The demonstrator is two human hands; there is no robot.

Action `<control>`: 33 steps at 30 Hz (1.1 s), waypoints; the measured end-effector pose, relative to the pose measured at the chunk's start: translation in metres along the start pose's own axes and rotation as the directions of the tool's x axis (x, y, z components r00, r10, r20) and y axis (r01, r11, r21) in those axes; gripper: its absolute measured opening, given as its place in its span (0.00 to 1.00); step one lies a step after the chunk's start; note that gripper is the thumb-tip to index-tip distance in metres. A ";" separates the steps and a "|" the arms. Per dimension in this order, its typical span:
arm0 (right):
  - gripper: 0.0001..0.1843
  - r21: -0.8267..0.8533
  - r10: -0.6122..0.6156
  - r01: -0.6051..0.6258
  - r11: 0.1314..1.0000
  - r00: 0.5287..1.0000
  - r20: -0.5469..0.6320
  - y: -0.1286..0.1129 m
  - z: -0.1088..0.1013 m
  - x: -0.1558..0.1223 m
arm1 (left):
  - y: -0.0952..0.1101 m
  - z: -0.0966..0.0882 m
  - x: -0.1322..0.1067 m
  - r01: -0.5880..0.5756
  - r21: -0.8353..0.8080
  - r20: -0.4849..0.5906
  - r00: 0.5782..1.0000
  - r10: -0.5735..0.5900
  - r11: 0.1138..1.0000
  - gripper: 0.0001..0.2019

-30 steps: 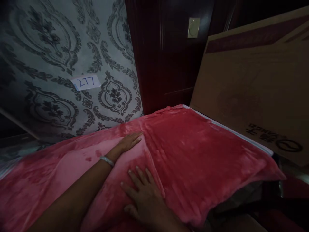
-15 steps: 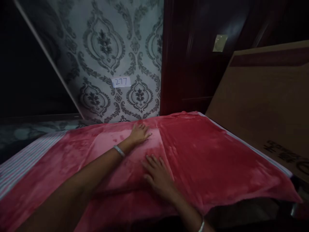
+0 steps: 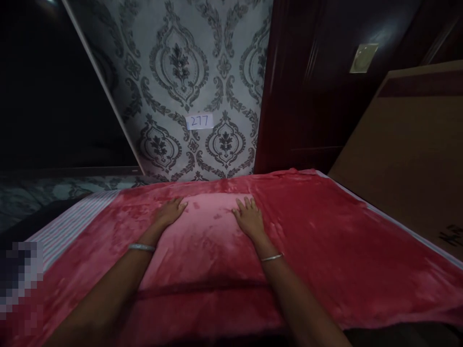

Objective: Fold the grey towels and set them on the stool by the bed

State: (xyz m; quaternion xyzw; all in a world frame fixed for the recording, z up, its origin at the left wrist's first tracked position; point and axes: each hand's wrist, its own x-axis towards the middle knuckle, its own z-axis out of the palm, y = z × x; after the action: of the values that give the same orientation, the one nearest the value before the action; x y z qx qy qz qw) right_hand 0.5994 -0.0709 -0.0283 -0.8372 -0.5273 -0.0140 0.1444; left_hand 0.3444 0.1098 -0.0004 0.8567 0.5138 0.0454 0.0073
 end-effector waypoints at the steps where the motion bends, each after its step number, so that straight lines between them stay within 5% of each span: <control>1: 0.29 0.003 -0.005 0.005 1.000 1.000 -0.014 0.003 0.006 -0.001 | -0.002 0.004 0.000 0.004 -0.009 -0.002 1.000 -0.004 1.000 0.30; 11: 0.30 0.000 -0.023 0.023 1.000 0.999 -0.037 0.012 0.013 -0.001 | 0.011 0.005 -0.006 0.014 -0.044 -0.056 0.998 -0.016 0.999 0.31; 17: 0.30 -0.041 0.006 -0.002 0.999 0.997 0.077 0.010 -0.013 -0.003 | 0.003 -0.019 -0.010 0.032 -0.098 0.074 0.997 -0.024 0.995 0.36; 20: 0.30 -0.041 -0.132 0.134 0.990 0.990 0.044 -0.014 -0.027 -0.013 | -0.004 -0.030 -0.028 -0.115 -0.105 0.021 0.993 0.118 0.988 0.36; 22: 0.30 0.016 -0.396 0.395 0.918 0.918 0.026 -0.045 -0.030 -0.030 | -0.007 -0.032 -0.043 -0.274 -0.115 0.010 0.961 0.277 0.955 0.32; 24: 0.29 0.110 -0.659 0.651 0.751 0.749 0.065 -0.080 -0.027 -0.053 | -0.009 -0.030 -0.056 -0.360 -0.122 0.028 0.930 0.366 0.925 0.29; 27: 0.29 0.202 -0.815 0.789 0.580 0.561 0.145 -0.121 -0.015 -0.088 | -0.014 -0.015 -0.070 -0.373 -0.106 0.048 0.924 0.379 0.922 0.28; 33: 0.32 0.162 -0.813 0.797 0.582 0.564 0.143 -0.128 0.013 -0.112 | -0.027 0.017 -0.075 -0.334 -0.129 -0.011 0.942 0.336 0.934 0.29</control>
State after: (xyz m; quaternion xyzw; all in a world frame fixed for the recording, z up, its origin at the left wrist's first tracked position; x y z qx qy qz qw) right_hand 0.4346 -0.1147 -0.0311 -0.4952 -0.8624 0.0275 0.1009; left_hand 0.2872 0.0569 -0.0241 0.9297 0.3562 0.0740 0.0575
